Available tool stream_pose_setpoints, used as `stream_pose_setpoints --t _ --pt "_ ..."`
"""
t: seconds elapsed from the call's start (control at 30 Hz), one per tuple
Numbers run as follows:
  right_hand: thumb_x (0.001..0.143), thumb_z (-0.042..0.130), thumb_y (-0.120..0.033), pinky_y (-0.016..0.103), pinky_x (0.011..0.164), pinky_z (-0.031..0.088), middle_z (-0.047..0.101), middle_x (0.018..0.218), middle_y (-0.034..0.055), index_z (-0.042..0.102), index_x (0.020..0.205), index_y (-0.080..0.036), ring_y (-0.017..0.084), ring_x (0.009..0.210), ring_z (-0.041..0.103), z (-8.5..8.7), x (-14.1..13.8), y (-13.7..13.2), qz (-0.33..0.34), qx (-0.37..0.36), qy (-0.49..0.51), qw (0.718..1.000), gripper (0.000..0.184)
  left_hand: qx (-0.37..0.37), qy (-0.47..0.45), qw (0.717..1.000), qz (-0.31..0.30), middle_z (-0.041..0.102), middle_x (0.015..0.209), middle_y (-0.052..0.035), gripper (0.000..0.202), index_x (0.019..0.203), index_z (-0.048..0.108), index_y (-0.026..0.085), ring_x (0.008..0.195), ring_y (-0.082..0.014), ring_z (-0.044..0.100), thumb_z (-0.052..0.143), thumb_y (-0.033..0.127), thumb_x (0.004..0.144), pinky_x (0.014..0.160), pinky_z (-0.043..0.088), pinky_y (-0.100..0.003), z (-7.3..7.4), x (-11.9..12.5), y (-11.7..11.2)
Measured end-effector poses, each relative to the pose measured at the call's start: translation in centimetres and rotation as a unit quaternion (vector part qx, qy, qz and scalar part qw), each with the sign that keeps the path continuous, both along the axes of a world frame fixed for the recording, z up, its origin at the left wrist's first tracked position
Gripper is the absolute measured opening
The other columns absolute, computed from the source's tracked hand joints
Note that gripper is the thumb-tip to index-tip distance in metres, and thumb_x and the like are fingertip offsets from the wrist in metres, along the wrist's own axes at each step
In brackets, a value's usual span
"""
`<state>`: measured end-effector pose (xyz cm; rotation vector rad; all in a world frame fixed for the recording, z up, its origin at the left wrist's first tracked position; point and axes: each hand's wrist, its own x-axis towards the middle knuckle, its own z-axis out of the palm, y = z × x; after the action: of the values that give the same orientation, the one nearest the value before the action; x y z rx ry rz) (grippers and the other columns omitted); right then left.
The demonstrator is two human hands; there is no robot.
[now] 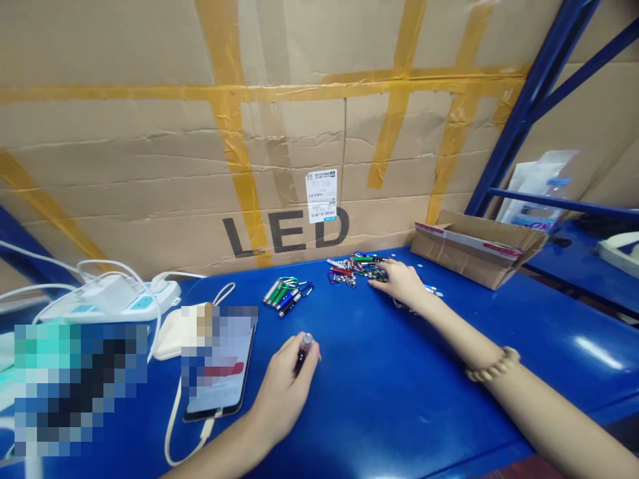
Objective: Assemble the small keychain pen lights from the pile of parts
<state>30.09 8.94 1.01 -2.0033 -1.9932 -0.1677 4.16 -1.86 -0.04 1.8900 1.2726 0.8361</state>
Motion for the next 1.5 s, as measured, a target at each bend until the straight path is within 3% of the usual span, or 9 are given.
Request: stream_pose_setpoints --t 0.13,0.3,0.4,0.6,1.1,1.23,1.4,1.43,1.5 --pt "0.082 0.056 -0.031 0.039 0.078 0.04 0.065 0.105 0.0102 0.069 0.095 -0.021 0.029 0.101 0.055 -0.8 0.8 0.4 -0.008 -0.012 -0.024 1.0 0.021 0.009 -0.006 1.0 -0.008 0.052 0.069 -0.0015 0.032 0.071 0.048 0.019 0.067 -0.0176 0.049 0.033 0.04 0.09 0.062 0.035 -0.028 -0.1 0.0 -0.1" --pt "0.081 0.058 -0.027 0.032 0.073 0.039 0.069 0.096 0.0053 0.072 0.086 -0.024 0.024 0.093 0.058 -0.6 1.0 0.4 0.007 -0.005 -0.043 0.999 0.015 0.011 -0.011 1.0 -0.009 0.051 0.068 -0.0012 0.031 0.071 0.047 0.019 0.065 -0.0171 0.049 0.032 0.038 0.09 0.061 0.035 -0.027 -0.1 0.0 -0.1" --pt "0.08 0.058 -0.029 0.03 0.069 0.039 0.069 0.094 0.0058 0.071 0.083 -0.023 0.023 0.089 0.059 -0.8 1.2 0.7 0.019 0.002 -0.047 0.999 0.015 0.011 -0.012 1.0 -0.009 0.051 0.068 -0.0011 0.03 0.071 0.047 0.019 0.065 -0.0167 0.048 0.033 0.037 0.09 0.06 0.034 -0.027 -0.2 0.0 -0.1" --pt "0.081 0.058 -0.031 0.033 0.075 0.038 0.065 0.105 0.0066 0.069 0.096 -0.024 0.024 0.101 0.055 -1.5 1.0 1.0 0.061 0.023 -0.044 0.997 0.02 0.016 -0.005 1.0 -0.015 0.049 0.068 -0.0006 0.028 0.07 0.047 0.019 0.065 -0.0162 0.047 0.035 0.035 0.09 0.061 0.034 -0.026 -0.3 -0.1 0.0" --pt "0.075 0.061 -0.028 0.03 0.065 0.039 0.07 0.084 0.0052 0.071 0.071 -0.021 0.023 0.085 0.06 -2.0 1.1 1.4 0.069 0.056 -0.02 0.996 0.013 0.01 -0.044 0.999 -0.007 0.041 0.066 0.0044 0.019 0.078 0.044 0.021 0.062 -0.0128 0.041 0.035 0.031 0.091 0.059 0.03 -0.024 0.0 -0.3 -0.2" --pt "0.07 0.064 -0.027 0.032 0.067 0.041 0.07 0.082 0.0063 0.069 0.065 -0.019 0.025 0.082 0.061 -1.4 0.4 1.0 0.09 0.081 0.007 0.993 0.011 0.018 -0.054 0.998 0.002 0.039 0.069 0.0046 0.013 0.08 0.042 0.021 0.062 -0.0121 0.039 0.038 0.029 0.09 0.057 0.029 -0.023 0.0 -0.3 -0.3" --pt "0.073 0.065 -0.029 0.033 0.078 0.044 0.069 0.088 0.0033 0.069 0.073 -0.021 0.02 0.087 0.061 0.6 -2.9 -1.5 0.205 0.117 0.047 0.971 0.009 0.032 -0.046 0.998 -0.001 0.04 0.07 0.0038 0.014 0.079 0.042 0.021 0.064 -0.0127 0.04 0.036 0.028 0.09 0.06 0.031 -0.024 0.1 -0.2 -0.2" --pt "0.074 0.064 -0.031 0.031 0.079 0.045 0.069 0.088 0.0021 0.068 0.074 -0.022 0.018 0.086 0.061 1.0 -3.9 -2.3 0.252 0.122 0.061 0.958 0.01 0.036 -0.042 0.998 -0.002 0.04 0.071 0.0036 0.015 0.079 0.043 0.021 0.065 -0.013 0.04 0.036 0.028 0.09 0.061 0.031 -0.024 0.1 -0.2 -0.2" --pt "0.076 0.063 -0.027 0.033 0.08 0.046 0.068 0.085 0.0038 0.067 0.075 -0.02 0.017 0.083 0.062 1.7 -6.0 -4.2 0.388 0.141 0.149 0.899 0.009 0.046 -0.037 0.998 -0.003 0.04 0.071 0.0031 0.016 0.077 0.043 0.02 0.066 -0.0135 0.041 0.035 0.026 0.09 0.062 0.033 -0.024 0.1 -0.2 -0.1"
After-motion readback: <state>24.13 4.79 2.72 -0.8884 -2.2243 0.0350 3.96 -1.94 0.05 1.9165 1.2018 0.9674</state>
